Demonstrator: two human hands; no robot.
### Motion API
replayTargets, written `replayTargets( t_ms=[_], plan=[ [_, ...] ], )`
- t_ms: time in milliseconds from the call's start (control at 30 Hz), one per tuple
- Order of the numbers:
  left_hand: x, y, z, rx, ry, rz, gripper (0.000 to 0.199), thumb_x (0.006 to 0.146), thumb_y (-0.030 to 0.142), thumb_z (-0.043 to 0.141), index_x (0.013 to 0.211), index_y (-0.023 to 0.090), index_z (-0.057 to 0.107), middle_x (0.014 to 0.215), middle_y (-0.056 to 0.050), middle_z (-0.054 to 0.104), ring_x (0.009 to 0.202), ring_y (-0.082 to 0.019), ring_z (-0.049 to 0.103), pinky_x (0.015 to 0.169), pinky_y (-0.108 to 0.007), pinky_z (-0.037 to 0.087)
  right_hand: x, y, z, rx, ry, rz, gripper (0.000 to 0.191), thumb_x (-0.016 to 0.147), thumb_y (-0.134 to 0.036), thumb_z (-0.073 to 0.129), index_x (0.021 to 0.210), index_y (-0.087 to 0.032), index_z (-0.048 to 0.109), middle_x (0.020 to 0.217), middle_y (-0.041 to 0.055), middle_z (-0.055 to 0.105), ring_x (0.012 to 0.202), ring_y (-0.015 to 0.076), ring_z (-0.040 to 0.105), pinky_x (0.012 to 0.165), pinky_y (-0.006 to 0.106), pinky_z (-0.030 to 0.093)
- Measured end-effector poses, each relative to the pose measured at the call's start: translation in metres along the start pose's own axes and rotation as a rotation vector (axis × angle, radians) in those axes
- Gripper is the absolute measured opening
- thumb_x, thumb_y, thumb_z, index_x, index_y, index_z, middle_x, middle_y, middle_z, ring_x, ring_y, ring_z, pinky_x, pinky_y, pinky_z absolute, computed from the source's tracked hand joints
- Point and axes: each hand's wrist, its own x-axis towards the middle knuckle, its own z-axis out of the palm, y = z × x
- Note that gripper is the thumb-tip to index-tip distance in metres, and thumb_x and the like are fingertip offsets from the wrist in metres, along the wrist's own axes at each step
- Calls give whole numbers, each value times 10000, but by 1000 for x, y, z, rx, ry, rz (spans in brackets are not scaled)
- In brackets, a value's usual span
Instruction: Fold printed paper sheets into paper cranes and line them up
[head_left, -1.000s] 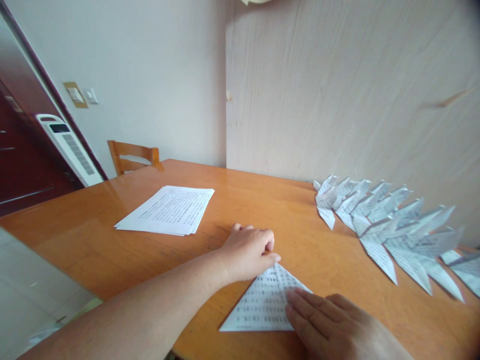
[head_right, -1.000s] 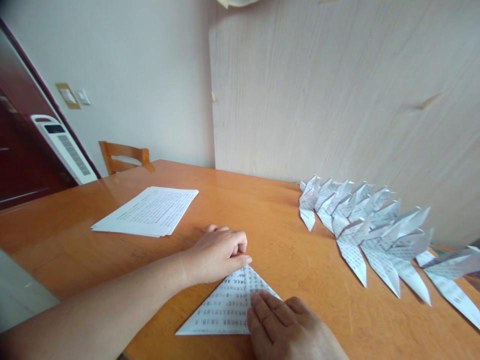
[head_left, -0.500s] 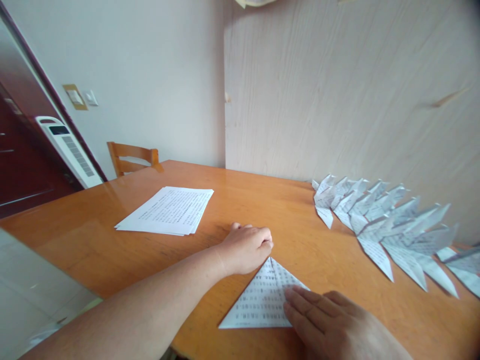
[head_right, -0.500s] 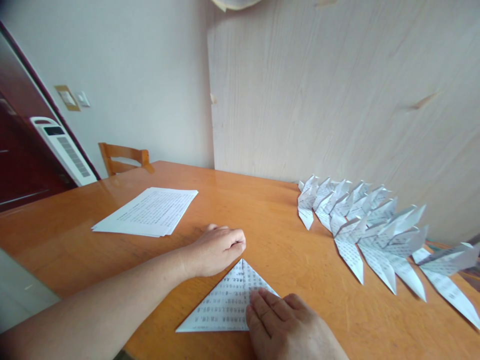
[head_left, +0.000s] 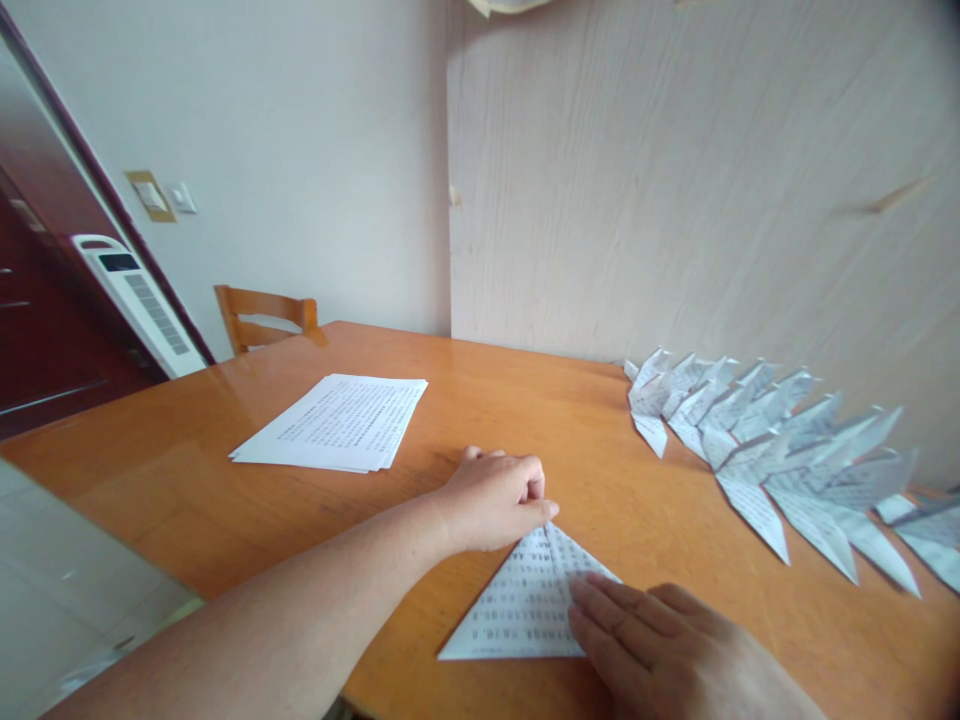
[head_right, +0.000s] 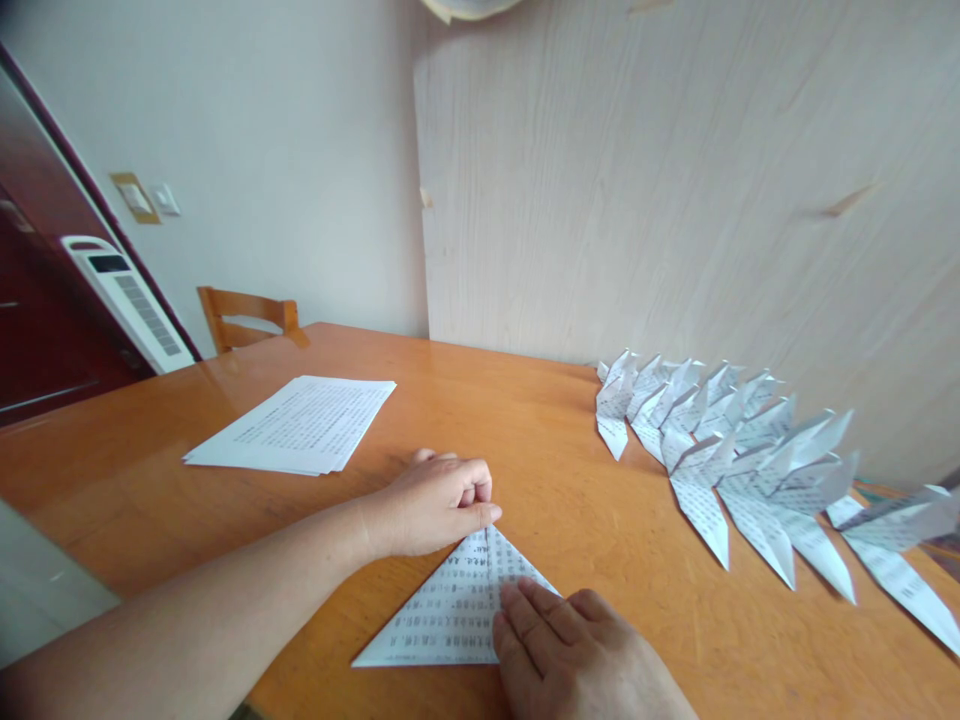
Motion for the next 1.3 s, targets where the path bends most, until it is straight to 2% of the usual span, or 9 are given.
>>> replayTargets(
  t_ms=[100,400,667,800,967,1100,1300],
  plan=[
    [-1,1,-2,2,-11,8,199,828,413,646,855,223,591,792,36,687,807,-199,627,792,-360,350,1,0,0,-4,1,-1,333,904,-97,462,1043,-225,736,1092,18,776,853,199,758,669,332,595],
    [-2,0,-4,5,-20,21,183,827,389,657,883,227,592,817,35,681,811,-195,622,783,-350,352,1,0,0,-13,13,-20,360,915,-95,423,1041,-214,738,1085,32,777,834,205,760,661,327,594],
    [-4,-3,-4,-3,32,51,99,902,273,542,845,219,601,814,34,688,809,-183,621,831,-373,361,0,2,3,18,15,-20,329,908,-110,457,1048,-224,732,1095,25,775,881,200,758,667,315,595],
    [-6,-2,-9,-52,90,177,91,875,158,539,856,198,619,869,5,682,815,-161,611,799,-319,405,0,1,2,15,13,-8,320,913,-109,458,1044,-221,728,1092,30,776,850,192,759,669,302,591],
    [-12,3,-14,-128,5,424,261,860,40,493,952,172,698,925,-33,692,885,-153,622,809,-256,458,-1,2,2,4,-1,-16,312,913,-114,472,1069,-216,722,1107,34,772,859,189,758,669,290,589],
    [-14,3,-13,-105,-71,481,327,849,21,481,991,177,731,938,-40,709,885,-162,649,839,-265,479,-3,2,4,-1,-12,-29,343,924,-119,437,1092,-224,716,1111,25,771,907,193,754,672,300,598],
    [-15,0,-10,-76,-91,494,396,822,4,493,1047,219,738,983,-21,750,911,-176,675,897,-296,471,-3,2,0,1,-42,-25,372,941,-116,400,1085,-226,725,1136,33,763,953,203,746,693,315,606]
  ],
)
